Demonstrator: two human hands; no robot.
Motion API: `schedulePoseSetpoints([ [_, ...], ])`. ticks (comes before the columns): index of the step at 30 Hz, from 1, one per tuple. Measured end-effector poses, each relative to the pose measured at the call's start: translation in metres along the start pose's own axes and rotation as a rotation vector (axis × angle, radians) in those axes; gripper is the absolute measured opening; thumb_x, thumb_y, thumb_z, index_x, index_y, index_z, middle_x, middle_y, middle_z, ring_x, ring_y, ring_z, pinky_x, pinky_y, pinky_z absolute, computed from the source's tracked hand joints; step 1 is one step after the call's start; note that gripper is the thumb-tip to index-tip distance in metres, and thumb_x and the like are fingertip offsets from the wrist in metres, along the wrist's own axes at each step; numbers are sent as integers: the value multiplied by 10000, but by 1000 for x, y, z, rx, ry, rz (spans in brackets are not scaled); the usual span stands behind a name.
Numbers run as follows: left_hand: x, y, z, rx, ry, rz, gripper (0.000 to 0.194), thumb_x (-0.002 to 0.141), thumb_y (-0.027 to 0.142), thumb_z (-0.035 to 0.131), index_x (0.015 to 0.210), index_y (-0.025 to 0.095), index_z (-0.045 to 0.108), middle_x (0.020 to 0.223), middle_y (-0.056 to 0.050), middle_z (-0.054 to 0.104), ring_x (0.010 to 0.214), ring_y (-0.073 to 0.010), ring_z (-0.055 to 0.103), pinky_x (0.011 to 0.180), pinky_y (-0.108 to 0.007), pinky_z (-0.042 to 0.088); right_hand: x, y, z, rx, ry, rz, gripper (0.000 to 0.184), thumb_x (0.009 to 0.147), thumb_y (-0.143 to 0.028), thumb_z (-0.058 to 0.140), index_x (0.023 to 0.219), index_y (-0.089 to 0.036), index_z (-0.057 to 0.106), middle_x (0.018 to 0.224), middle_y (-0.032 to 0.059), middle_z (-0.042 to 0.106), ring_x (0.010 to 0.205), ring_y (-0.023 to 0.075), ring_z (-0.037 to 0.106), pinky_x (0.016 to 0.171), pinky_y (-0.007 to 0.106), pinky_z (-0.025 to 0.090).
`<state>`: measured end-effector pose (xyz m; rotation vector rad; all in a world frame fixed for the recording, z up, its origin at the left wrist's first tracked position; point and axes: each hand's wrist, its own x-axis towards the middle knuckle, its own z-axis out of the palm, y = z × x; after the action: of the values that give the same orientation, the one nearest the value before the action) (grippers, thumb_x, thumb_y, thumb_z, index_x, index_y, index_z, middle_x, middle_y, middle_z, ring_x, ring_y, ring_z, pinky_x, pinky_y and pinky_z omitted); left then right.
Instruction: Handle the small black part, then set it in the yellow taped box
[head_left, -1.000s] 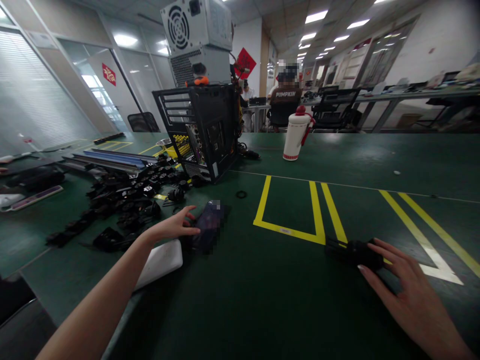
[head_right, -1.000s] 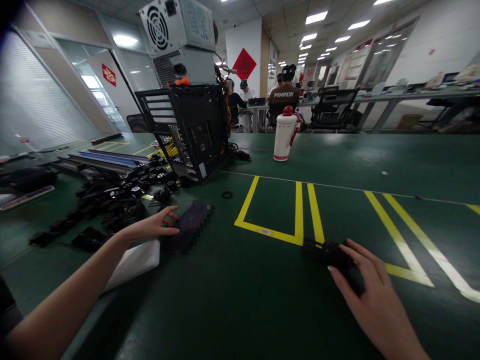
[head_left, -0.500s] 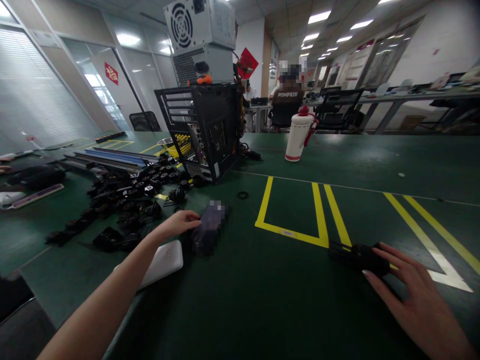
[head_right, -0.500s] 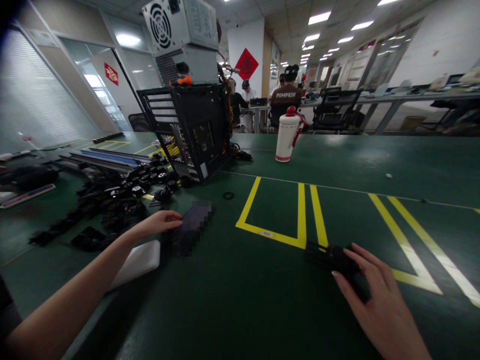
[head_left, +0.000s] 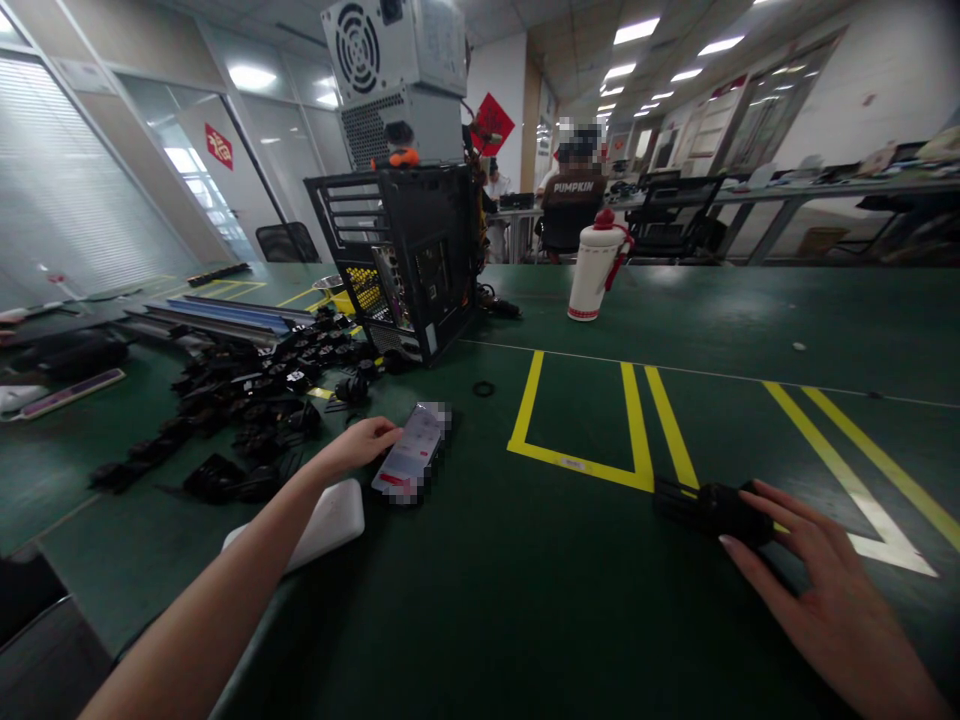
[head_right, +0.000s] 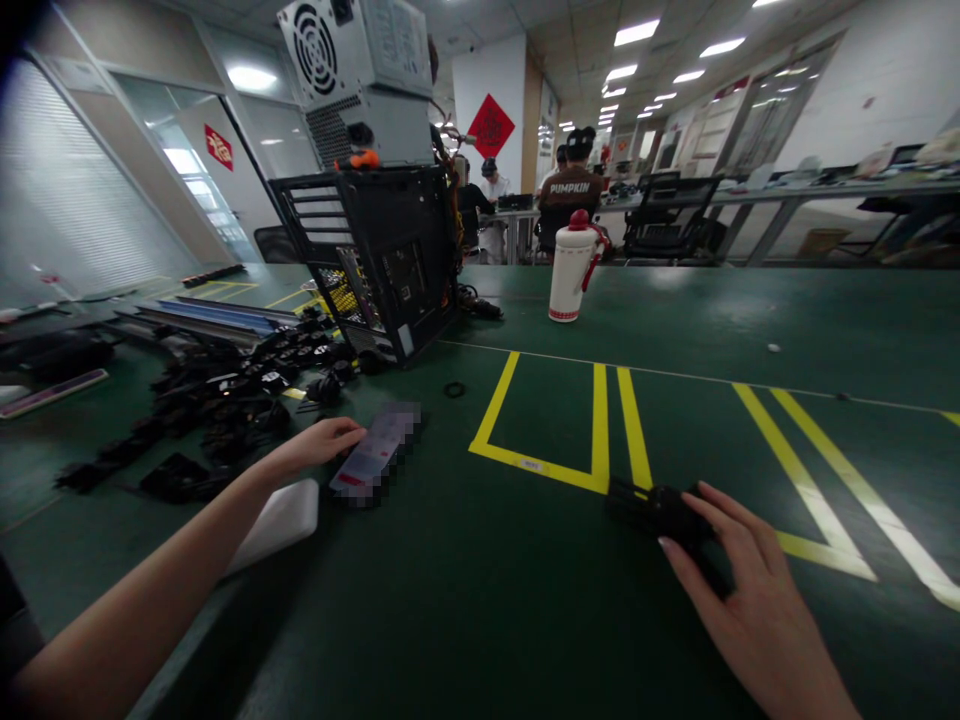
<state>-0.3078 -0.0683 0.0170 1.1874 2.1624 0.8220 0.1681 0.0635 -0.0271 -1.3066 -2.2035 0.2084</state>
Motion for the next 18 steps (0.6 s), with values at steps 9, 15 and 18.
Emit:
schedulePoseSetpoints([
  [9, -15, -1, -15, 43, -235, 28, 496, 694, 455, 548, 1081, 145, 536, 1039, -85, 595, 903, -221, 540, 746, -307, 417, -1, 4, 3, 7, 37, -18, 549, 696, -565, 392, 1121, -220, 440, 1256, 71, 403, 1092, 266, 451, 729, 410, 529],
  [15, -26, -5, -20, 97, -331, 44, 661, 637, 422, 632, 1210, 182, 409, 1031, -73, 564, 892, -211, 533, 755, -307, 417, -1, 3, 2, 12, 34, -19, 562, 696, -573, 382, 1125, -214, 435, 1252, 77, 405, 1086, 273, 452, 563, 339, 549],
  [18, -29, -8, -19, 158, -329, 85, 799, 570, 410, 690, 1258, 202, 339, 1065, -73, 536, 911, -219, 522, 768, -311, 413, -1, 4, 3, 10, 27, -16, 566, 691, -565, 402, 1141, -222, 426, 1268, 68, 393, 1091, 267, 450, 548, 317, 548],
])
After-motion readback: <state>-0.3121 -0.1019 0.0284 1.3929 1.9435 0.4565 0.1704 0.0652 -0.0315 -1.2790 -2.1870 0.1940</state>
